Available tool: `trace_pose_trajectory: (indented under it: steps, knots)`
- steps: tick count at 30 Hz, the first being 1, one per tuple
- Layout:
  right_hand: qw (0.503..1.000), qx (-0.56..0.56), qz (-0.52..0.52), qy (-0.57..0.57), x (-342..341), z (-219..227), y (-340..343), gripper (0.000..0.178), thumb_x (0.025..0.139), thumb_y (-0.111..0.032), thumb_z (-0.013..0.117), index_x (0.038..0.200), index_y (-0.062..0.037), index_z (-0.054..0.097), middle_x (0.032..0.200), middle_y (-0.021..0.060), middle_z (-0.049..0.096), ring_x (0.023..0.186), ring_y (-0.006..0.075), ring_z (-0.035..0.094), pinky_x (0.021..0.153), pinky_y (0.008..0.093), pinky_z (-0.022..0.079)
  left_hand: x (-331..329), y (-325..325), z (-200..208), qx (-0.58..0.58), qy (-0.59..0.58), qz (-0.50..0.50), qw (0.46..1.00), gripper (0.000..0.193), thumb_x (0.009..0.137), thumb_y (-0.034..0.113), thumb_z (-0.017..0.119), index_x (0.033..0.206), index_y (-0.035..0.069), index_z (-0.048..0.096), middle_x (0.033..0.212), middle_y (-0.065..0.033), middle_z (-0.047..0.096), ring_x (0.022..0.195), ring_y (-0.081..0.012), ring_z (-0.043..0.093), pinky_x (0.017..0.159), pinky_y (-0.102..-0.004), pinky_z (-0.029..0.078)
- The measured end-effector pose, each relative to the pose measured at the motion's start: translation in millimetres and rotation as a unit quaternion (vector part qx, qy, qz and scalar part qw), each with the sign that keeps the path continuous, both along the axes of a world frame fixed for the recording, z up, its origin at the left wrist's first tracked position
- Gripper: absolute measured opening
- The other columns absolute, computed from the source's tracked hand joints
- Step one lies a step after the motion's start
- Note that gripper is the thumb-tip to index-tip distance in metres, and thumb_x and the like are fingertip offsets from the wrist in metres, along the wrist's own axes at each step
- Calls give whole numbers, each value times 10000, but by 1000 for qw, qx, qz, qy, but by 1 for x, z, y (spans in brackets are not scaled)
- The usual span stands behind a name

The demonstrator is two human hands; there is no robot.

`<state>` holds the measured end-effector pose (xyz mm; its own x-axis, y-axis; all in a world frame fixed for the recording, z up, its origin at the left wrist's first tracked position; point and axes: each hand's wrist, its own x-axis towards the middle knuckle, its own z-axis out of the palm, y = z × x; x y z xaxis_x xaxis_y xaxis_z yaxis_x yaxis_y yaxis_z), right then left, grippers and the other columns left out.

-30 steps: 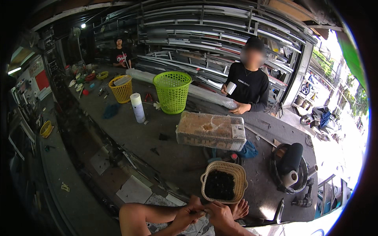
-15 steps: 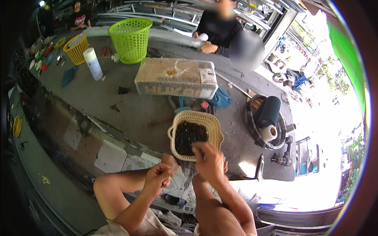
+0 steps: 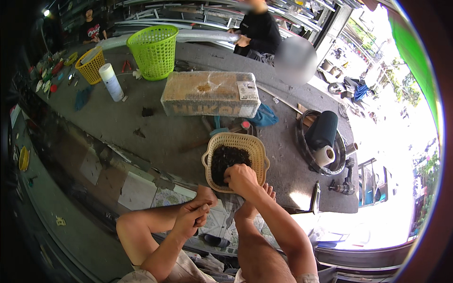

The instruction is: The person sits at a workbench and repeatedly picks small black fasteners from a basket, handling them one at a time with both hands. The person occasionally places items back into the basket while continuing to sort through the pile.

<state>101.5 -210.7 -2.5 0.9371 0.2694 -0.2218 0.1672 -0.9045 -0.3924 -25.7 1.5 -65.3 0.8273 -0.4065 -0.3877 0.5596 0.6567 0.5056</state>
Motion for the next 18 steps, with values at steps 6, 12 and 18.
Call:
trace_pose_trajectory:
  steps: [6,12,18]
  knots:
    - [987,86,-38,-131,-14,20,2,133,824,-152,752,927,-75,787,917,159,743,854,392,713,781,456,565,2,3,2,-38,4,7,999,271,994,146,693,1234,25,719,956,-66,702,530,-51,417,449,-215,288]
    - [960,270,-64,-46,-58,47,10,154,834,-109,769,972,-48,797,883,123,770,754,204,741,686,315,571,2,6,-2,-67,-18,18,997,217,987,90,678,1195,42,716,996,-87,721,501,-46,412,433,-213,288]
    - [939,342,-27,32,-81,39,19,145,864,-70,761,997,-17,788,864,105,776,745,126,715,685,275,557,0,-1,-4,-58,-49,43,996,142,961,52,716,1101,77,726,958,-51,732,484,-23,427,417,-207,281]
